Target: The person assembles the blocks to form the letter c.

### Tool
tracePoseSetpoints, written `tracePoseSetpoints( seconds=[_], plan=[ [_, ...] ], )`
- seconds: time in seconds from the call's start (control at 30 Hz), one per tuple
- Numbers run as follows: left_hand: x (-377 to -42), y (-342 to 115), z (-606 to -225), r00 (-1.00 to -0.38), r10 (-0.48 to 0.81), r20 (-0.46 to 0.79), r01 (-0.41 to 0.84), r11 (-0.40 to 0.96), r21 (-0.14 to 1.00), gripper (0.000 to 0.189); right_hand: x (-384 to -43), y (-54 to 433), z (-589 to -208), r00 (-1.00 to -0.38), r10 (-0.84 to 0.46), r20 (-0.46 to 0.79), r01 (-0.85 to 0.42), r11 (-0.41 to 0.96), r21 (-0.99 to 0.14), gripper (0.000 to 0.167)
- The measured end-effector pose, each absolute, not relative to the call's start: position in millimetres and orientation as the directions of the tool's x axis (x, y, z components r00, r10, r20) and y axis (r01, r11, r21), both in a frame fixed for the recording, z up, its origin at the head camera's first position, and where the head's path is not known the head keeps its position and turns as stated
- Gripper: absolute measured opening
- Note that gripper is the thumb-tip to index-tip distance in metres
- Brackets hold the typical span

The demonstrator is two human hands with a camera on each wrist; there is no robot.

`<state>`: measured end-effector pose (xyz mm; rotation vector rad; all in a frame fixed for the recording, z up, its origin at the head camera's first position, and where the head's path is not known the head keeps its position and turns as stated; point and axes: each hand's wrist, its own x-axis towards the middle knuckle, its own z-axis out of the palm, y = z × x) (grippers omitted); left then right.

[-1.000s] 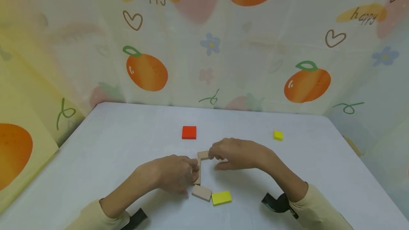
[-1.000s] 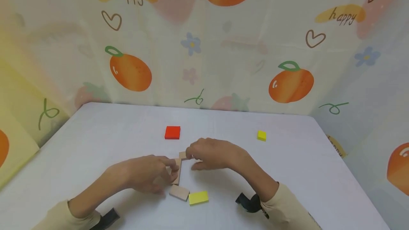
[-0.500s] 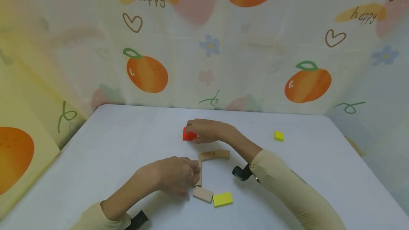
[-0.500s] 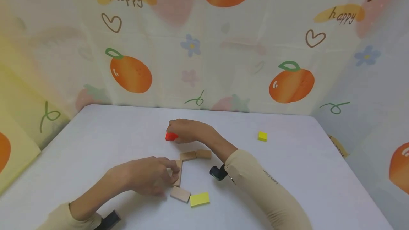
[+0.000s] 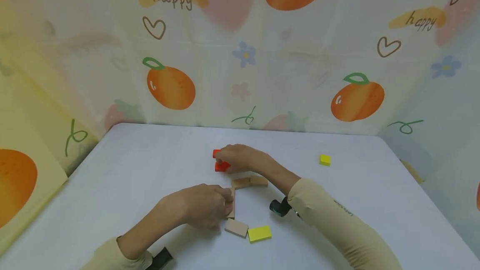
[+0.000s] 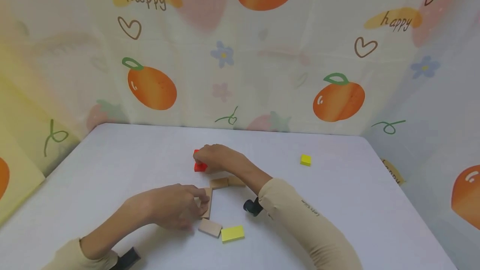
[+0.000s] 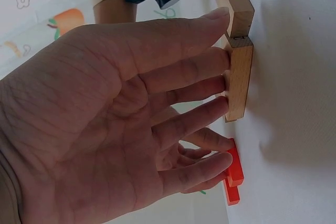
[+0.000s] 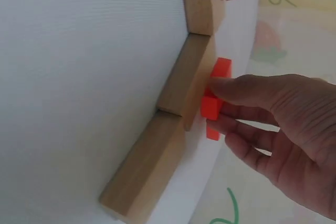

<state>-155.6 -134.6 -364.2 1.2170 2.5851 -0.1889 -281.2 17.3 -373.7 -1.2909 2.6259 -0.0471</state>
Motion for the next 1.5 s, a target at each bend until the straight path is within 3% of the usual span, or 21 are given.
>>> tracePoseSetpoints(
  seconds=[0.23,0.37,0.7,0.83,0.97,1.3,1.5],
  plan=[
    [-156,-137,-366,-0.594,0.752,-0.287,0.773,0.632,0.055,0.031,-280,29,-382,-0.603,-0.793,-0.086,-0.776,0.608,-0.167,0.027],
    [-157,-137,-366,-0.617,0.730,-0.294,0.740,0.665,0.102,0.033,-273,41,-379,-0.608,-0.794,-0.019,-0.778,0.600,-0.189,0.028],
    [-156,-136,-366,-0.632,0.711,-0.309,0.724,0.684,0.094,0.032,-244,86,-361,-0.658,-0.752,0.028,-0.737,0.636,-0.231,0.030],
    [-156,-136,-366,-0.641,0.704,-0.305,0.711,0.694,0.108,0.029,-236,109,-356,-0.657,-0.751,0.059,-0.746,0.637,-0.194,0.030],
    [-157,-136,-367,-0.647,0.698,-0.307,0.710,0.698,0.089,0.030,-230,128,-355,-0.663,-0.745,0.069,-0.746,0.650,-0.144,0.030],
    [-156,-138,-367,-0.636,0.713,-0.296,0.723,0.684,0.093,0.026,-224,156,-368,-0.746,-0.666,0.005,-0.662,0.741,-0.113,0.030],
    [-156,-136,-367,-0.631,0.717,-0.295,0.735,0.675,0.068,0.025,-228,160,-375,-0.752,-0.659,-0.014,-0.653,0.748,-0.122,0.027]
  ],
)
